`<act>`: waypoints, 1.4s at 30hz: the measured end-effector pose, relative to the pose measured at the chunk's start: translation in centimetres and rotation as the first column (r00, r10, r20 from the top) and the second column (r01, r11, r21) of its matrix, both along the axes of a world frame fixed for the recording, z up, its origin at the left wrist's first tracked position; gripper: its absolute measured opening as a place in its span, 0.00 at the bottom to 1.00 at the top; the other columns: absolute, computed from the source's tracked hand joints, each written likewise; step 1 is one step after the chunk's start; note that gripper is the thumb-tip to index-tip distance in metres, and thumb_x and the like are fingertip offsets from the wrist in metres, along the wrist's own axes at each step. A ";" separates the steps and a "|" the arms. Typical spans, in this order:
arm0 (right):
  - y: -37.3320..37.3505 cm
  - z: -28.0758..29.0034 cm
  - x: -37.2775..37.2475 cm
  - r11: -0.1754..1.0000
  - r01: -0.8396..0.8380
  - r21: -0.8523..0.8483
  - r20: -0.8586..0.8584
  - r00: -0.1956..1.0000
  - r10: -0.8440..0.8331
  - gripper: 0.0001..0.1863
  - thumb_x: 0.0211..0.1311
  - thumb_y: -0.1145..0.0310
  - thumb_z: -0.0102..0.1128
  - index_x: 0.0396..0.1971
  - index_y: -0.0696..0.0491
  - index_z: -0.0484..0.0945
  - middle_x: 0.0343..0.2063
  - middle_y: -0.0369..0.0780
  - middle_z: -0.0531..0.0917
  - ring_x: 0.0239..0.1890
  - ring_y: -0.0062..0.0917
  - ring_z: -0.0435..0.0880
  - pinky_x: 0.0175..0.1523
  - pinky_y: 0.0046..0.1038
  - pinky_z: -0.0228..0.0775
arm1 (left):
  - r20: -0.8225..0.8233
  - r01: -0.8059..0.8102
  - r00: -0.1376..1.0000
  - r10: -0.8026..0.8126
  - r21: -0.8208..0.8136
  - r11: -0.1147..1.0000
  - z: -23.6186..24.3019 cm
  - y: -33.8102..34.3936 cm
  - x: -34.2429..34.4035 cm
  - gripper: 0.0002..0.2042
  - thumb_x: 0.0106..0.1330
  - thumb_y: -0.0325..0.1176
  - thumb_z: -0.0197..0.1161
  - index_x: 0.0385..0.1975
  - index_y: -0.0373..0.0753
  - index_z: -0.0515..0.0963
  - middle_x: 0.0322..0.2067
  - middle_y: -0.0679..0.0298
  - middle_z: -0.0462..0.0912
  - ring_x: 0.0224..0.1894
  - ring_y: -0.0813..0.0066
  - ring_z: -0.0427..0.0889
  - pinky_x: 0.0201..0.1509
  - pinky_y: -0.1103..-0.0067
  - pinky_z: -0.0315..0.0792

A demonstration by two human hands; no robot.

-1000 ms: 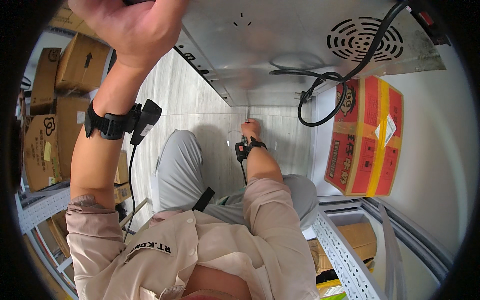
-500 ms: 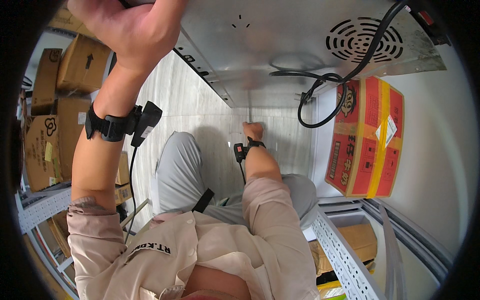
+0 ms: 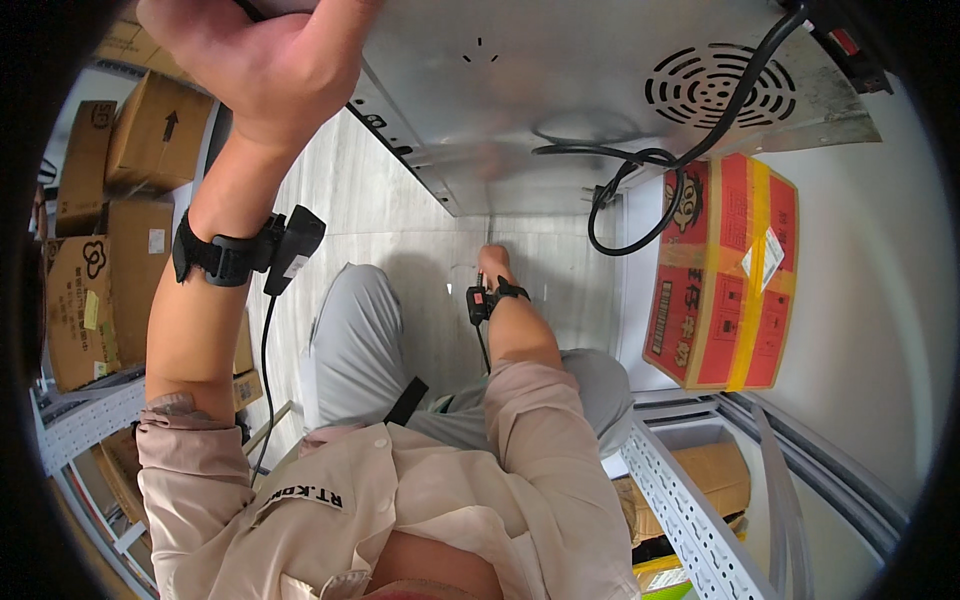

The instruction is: The person unscrews fasteners from the side and rear panels of an appliance using a screwdriver, removes the rear panel, and handles the internal wiring.

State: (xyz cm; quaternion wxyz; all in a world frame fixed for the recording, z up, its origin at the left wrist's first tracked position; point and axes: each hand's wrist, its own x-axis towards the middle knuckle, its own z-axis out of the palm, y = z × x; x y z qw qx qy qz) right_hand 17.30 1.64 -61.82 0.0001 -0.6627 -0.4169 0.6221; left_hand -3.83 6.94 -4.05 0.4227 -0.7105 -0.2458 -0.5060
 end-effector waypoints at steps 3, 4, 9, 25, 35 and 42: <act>-1.3 1.0 -0.6 0.978 -0.086 0.190 0.053 0.996 0.077 0.14 0.55 0.66 0.59 0.16 0.58 0.75 0.17 0.43 0.79 0.21 0.33 0.80 0.27 0.38 0.69 | -0.026 -0.028 0.999 0.028 0.004 1.000 -0.3 -0.4 -0.8 0.31 0.51 0.31 0.75 0.51 0.33 0.64 0.49 0.57 0.68 0.55 0.66 0.69 0.61 0.73 0.63; -1.3 0.7 -0.2 0.943 -0.134 0.303 0.105 0.989 0.107 0.14 0.55 0.66 0.60 0.16 0.59 0.75 0.17 0.43 0.79 0.21 0.33 0.80 0.26 0.38 0.70 | -0.020 -0.030 0.999 0.030 0.005 1.000 -0.3 -0.3 -0.6 0.31 0.51 0.31 0.75 0.51 0.33 0.64 0.49 0.57 0.68 0.55 0.66 0.68 0.61 0.73 0.63; -2.1 0.3 -1.6 0.965 0.063 0.254 0.018 0.997 -0.070 0.18 0.55 0.62 0.64 0.23 0.65 0.77 0.22 0.49 0.82 0.20 0.37 0.81 0.28 0.36 0.72 | 0.030 -0.087 0.996 0.089 -0.049 0.995 -0.5 -1.5 1.2 0.31 0.51 0.32 0.75 0.52 0.34 0.64 0.50 0.56 0.68 0.56 0.65 0.68 0.62 0.72 0.62; -1.9 -1.6 0.3 0.798 -0.216 0.563 0.270 0.960 0.069 0.19 0.46 0.67 0.64 0.39 0.58 0.76 0.38 0.52 0.82 0.40 0.45 0.83 0.45 0.38 0.75 | -0.042 -0.006 0.999 0.007 0.011 1.000 -0.3 -0.2 -0.1 0.32 0.51 0.31 0.75 0.53 0.33 0.63 0.51 0.57 0.67 0.55 0.67 0.69 0.60 0.74 0.64; -0.6 -2.0 1.2 0.792 -0.282 0.542 0.300 0.945 0.132 0.20 0.46 0.72 0.62 0.43 0.57 0.77 0.40 0.50 0.83 0.47 0.42 0.82 0.53 0.35 0.74 | -0.023 0.018 1.000 -0.018 0.012 1.000 0.2 0.2 0.6 0.32 0.51 0.32 0.75 0.53 0.33 0.63 0.50 0.57 0.67 0.53 0.69 0.69 0.59 0.76 0.65; -2.1 1.8 -2.0 0.808 -0.399 0.433 0.290 0.911 0.295 0.15 0.56 0.64 0.53 0.39 0.56 0.81 0.41 0.49 0.82 0.45 0.45 0.80 0.51 0.41 0.72 | 0.080 -0.067 0.993 0.083 -0.183 0.981 -0.1 -2.9 2.2 0.32 0.52 0.31 0.75 0.54 0.34 0.63 0.49 0.58 0.68 0.50 0.71 0.72 0.54 0.78 0.68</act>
